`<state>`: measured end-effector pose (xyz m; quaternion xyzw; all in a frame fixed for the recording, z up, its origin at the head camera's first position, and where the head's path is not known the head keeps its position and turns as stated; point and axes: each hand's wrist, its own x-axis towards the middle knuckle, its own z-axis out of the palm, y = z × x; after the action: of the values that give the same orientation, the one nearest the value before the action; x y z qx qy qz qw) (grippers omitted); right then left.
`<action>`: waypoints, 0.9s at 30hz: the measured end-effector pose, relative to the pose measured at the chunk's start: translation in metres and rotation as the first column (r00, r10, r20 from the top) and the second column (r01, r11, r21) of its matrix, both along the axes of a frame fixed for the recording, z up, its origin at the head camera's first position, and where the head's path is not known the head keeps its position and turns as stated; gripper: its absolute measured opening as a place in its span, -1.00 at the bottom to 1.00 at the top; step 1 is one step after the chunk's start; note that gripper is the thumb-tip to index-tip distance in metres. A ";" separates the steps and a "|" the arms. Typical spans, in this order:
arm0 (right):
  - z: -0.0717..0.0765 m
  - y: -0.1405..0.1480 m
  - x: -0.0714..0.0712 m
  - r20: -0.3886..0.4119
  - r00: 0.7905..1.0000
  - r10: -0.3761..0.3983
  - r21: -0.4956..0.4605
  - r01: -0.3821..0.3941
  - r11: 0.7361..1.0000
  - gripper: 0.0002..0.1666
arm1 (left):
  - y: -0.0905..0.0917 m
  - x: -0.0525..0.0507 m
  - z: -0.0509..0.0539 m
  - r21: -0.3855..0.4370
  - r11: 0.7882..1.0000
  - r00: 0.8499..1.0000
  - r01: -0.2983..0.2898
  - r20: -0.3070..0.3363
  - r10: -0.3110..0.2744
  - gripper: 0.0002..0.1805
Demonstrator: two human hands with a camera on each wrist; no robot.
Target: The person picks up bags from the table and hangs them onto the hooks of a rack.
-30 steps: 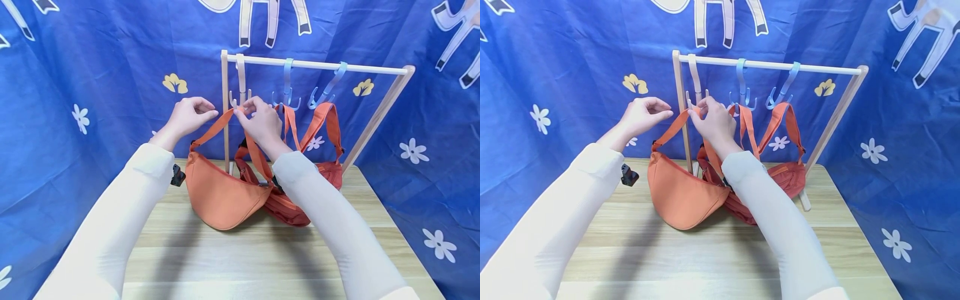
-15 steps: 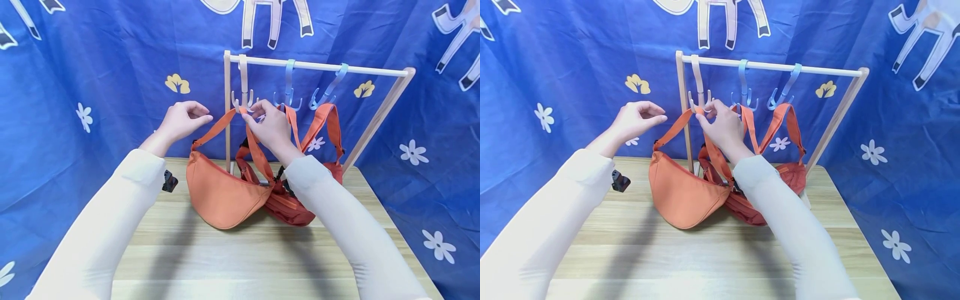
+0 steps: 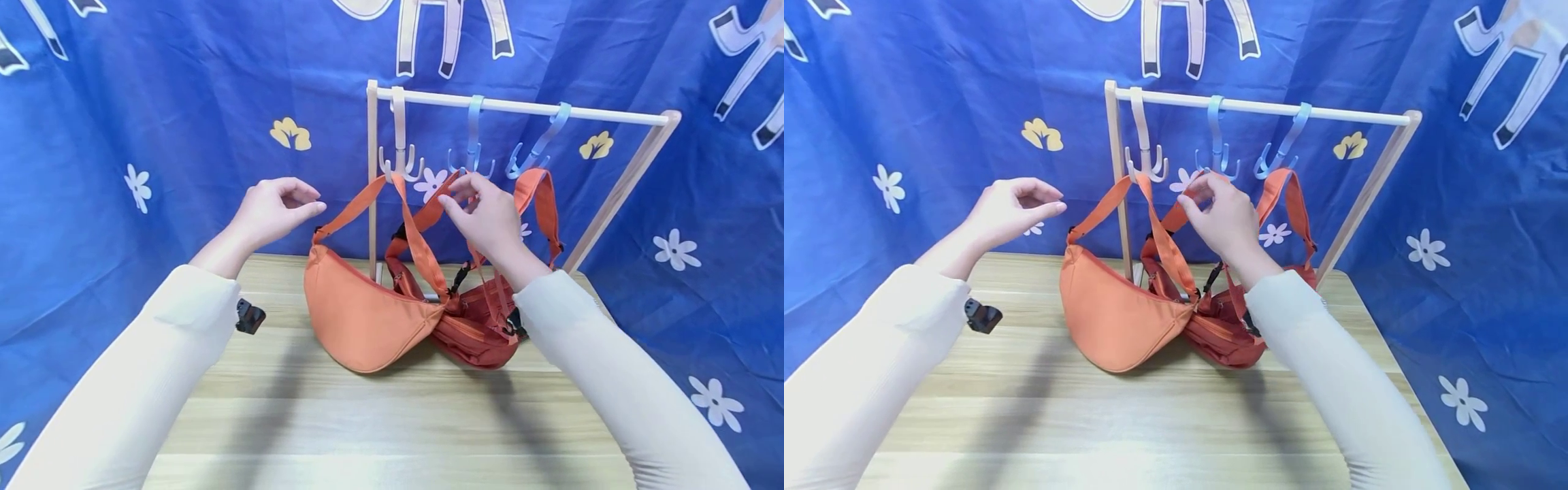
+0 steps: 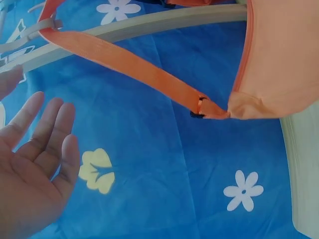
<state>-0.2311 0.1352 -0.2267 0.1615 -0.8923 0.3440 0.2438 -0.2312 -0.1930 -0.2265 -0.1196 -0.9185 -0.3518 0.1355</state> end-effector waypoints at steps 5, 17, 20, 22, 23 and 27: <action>0.001 0.019 0.008 -0.008 0.999 -0.041 0.024 0.041 0.999 -0.59 | -0.011 0.014 0.002 -0.012 0.999 0.999 -0.038 -0.011 0.038 -0.51; -0.016 0.061 0.027 -0.022 0.991 -0.132 0.088 0.134 0.987 -0.60 | -0.022 0.054 -0.008 -0.046 0.992 0.992 -0.121 -0.032 0.120 -0.54; -0.022 0.070 0.032 -0.041 0.987 -0.156 0.084 0.159 0.984 -0.65 | -0.027 0.063 -0.014 -0.049 0.989 0.990 -0.138 -0.040 0.136 -0.54; -0.027 0.075 0.035 -0.046 0.982 -0.183 0.079 0.186 0.979 -0.66 | -0.029 0.067 -0.019 -0.050 0.988 0.988 -0.149 -0.035 0.147 -0.53; -0.029 0.078 0.037 -0.046 0.980 -0.193 0.080 0.197 0.977 -0.66 | -0.030 0.069 -0.021 -0.051 0.987 0.988 -0.153 -0.032 0.152 -0.52; -0.039 0.089 0.044 -0.034 0.970 -0.240 0.096 0.242 0.966 -0.62 | -0.029 0.073 -0.029 -0.071 0.984 0.986 -0.164 -0.005 0.164 -0.53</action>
<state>-0.1872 0.2246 -0.2654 0.0677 -0.9185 0.2653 0.2853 -0.1581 -0.2223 -0.2556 -0.0484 -0.9372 -0.3064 0.1593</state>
